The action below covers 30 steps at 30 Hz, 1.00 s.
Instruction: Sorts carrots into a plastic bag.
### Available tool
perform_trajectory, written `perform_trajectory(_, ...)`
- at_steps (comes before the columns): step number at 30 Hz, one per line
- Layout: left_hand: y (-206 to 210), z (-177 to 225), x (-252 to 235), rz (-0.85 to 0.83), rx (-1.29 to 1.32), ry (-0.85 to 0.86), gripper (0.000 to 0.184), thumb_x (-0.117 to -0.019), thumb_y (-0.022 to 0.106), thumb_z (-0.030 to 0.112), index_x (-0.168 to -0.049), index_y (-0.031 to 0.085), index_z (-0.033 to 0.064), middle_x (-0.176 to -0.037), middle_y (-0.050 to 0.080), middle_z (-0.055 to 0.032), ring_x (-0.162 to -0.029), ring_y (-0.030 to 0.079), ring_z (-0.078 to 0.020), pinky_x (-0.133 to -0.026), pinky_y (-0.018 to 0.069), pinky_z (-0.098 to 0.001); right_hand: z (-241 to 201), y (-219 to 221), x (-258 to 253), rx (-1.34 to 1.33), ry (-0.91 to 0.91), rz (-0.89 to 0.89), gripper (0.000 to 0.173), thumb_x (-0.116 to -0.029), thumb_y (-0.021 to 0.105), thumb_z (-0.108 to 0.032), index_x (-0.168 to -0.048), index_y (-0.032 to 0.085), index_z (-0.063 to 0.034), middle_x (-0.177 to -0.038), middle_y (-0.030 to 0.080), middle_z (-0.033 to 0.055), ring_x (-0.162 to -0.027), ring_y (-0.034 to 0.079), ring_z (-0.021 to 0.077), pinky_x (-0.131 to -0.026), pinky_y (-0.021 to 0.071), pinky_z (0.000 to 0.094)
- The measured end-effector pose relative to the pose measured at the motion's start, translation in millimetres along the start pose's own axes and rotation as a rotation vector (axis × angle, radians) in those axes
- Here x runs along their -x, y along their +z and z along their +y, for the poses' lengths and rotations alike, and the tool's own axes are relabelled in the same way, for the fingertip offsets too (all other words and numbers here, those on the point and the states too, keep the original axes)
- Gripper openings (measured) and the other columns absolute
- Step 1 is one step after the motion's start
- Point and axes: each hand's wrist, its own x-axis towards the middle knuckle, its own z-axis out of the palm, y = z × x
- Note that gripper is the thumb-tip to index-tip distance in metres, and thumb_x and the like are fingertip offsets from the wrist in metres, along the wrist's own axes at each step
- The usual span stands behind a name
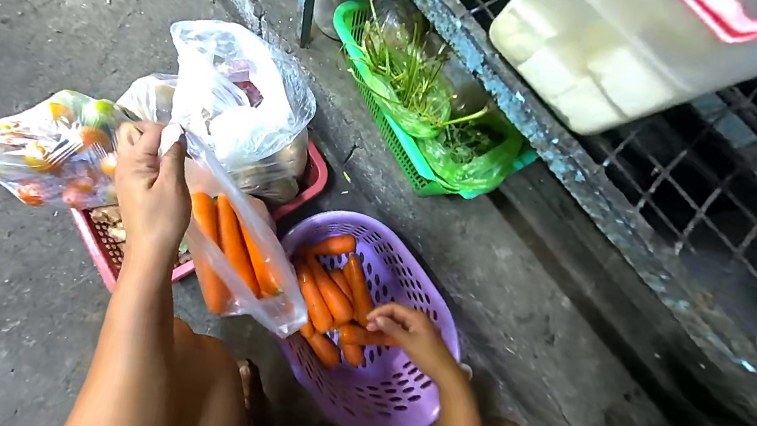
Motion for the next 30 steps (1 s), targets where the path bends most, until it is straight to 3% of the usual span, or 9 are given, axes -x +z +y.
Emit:
perform_trajectory(2, 11.8, -3.8, -1.2, -0.082, 0.08, 0.062, 0.031, -0.1079, 0.04, 0.018, -0.11, 0.065, -0.0001, -0.116, 0.059, -0.0042, -0.11, 0.054, -0.0081, -0.099, 0.044, -0.0303, 44.7, 32.0, -17.3, 0.264, 0.35, -0.015, 0.042, -0.0966, 0.068, -0.016, -0.132, 0.061, 0.0044, -0.128, 0.064, 0.0272, -0.117, 0.064, 0.0395, -0.103, 0.0494, 0.0558)
perform_trajectory(4, 29.5, -1.4, 2.0, -0.137, 0.225, 0.032, 0.031, -0.1104, 0.035, 0.022, -0.103, 0.062, 0.0085, -0.101, 0.07, 0.0054, -0.091, 0.066, -0.0007, -0.085, 0.0553, -0.0262, 71.8, 76.6, -30.7, 0.478, 0.528, 0.004, 0.066, -0.0897, 0.075, -0.018, -0.149, 0.049, -0.0038, -0.153, 0.041, 0.0288, -0.137, 0.047, 0.0472, -0.11, 0.0427, 0.0605)
perform_trajectory(7, 50.0, 5.3, 9.5, -0.154, 0.387, -0.039, 0.032, -0.1107, 0.034, 0.028, -0.09, 0.057, 0.0225, -0.069, 0.056, 0.0153, -0.061, 0.056, 0.0045, -0.059, 0.0499, -0.0166, 105.8, 123.6, -45.9, 0.665, 0.476, 0.279, 0.054, -0.0868, 0.075, -0.015, -0.138, 0.061, -0.0042, -0.146, 0.048, 0.0301, -0.135, 0.048, 0.0468, -0.106, 0.0465, 0.0565)
perform_trajectory(10, 54.1, 15.9, 21.4, -0.049, 0.494, -0.213, 0.033, -0.1107, 0.032, 0.022, -0.087, 0.055, 0.0207, -0.063, 0.052, 0.0155, -0.055, 0.052, 0.0043, -0.054, 0.0472, -0.015, 106.3, 111.2, -38.3, 0.658, 0.454, 0.267, 0.05, -0.09, 0.075, -0.021, -0.137, 0.063, -0.0083, -0.144, 0.053, 0.0252, -0.135, 0.05, 0.0431, -0.106, 0.0467, 0.0561)
perform_trajectory(15, 14.8, 16.4, 34.4, 0.062, 0.435, -0.605, 0.032, -0.1118, 0.029, 0.02, -0.102, 0.057, 0.0084, -0.069, 0.056, 0.0108, -0.058, 0.055, 0.0023, -0.058, 0.0518, -0.0177, 49.7, 3.8, 26.3, -0.118, 0.338, 0.375, 0.052, -0.0952, 0.072, -0.015, -0.139, 0.056, 0.0062, -0.139, 0.056, 0.0297, -0.125, 0.06, 0.0378, -0.107, 0.0488, 0.0481)
perform_trajectory(17, -13.5, 12.6, 45.4, 0.026, 0.336, -0.736, 0.032, -0.1119, 0.03, 0.022, -0.102, 0.056, 0.0066, -0.068, 0.053, 0.0092, -0.055, 0.053, 0.0016, -0.055, 0.0493, -0.018, 9.4, -38.1, 61.4, -0.441, 0.273, 0.4, 0.045, -0.0981, 0.063, -0.007, -0.139, 0.053, 0.007, -0.133, 0.06, 0.025, -0.111, 0.067, 0.0293, -0.095, 0.0579, 0.0419)
perform_trajectory(20, -55.2, 6.9, 62.5, 0.012, 0.361, -0.926, 0.038, -0.1131, 0.025, 0.032, -0.099, 0.053, 0.01, -0.061, 0.052, 0.0072, -0.047, 0.049, -0.0014, -0.045, 0.0456, -0.0197, -57.9, -85.8, 103.4, -0.814, 0.167, 0.37, 0.047, -0.0959, 0.06, -0.009, -0.141, 0.05, 0.0027, -0.13, 0.063, 0.0138, -0.11, 0.068, 0.0215, -0.093, 0.0604, 0.0384)
perform_trajectory(24, -74.5, 37.6, 83.0, 0.031, 0.326, -1.052, 0.04, -0.1128, 0.031, 0.031, -0.086, 0.051, 0.0091, -0.051, 0.046, 0.0051, -0.038, 0.041, -0.0042, -0.038, 0.039, -0.021, -145.4, -114.3, 136.4, -1.02, 0.007, 0.37, 0.071, -0.0826, 0.082, -0.025, -0.144, 0.051, -0.0062, -0.129, 0.068, 0.0094, -0.113, 0.069, 0.0223, -0.096, 0.0596, 0.0392)
perform_trajectory(30, -178.7, 111.5, 96.9, -0.013, 0.006, -1.108, 0.044, -0.1128, 0.032, 0.029, -0.109, 0.059, -0.0059, -0.074, 0.05, -0.0054, -0.058, 0.048, -0.0114, -0.056, 0.0452, -0.0301, -266.6, -111.0, 184.0, -1.001, -0.041, 0.426, 0.068, -0.0833, 0.081, -0.019, -0.143, 0.049, -0.0091, -0.131, 0.065, 0.0102, -0.112, 0.069, 0.0232, -0.094, 0.0605, 0.0403)
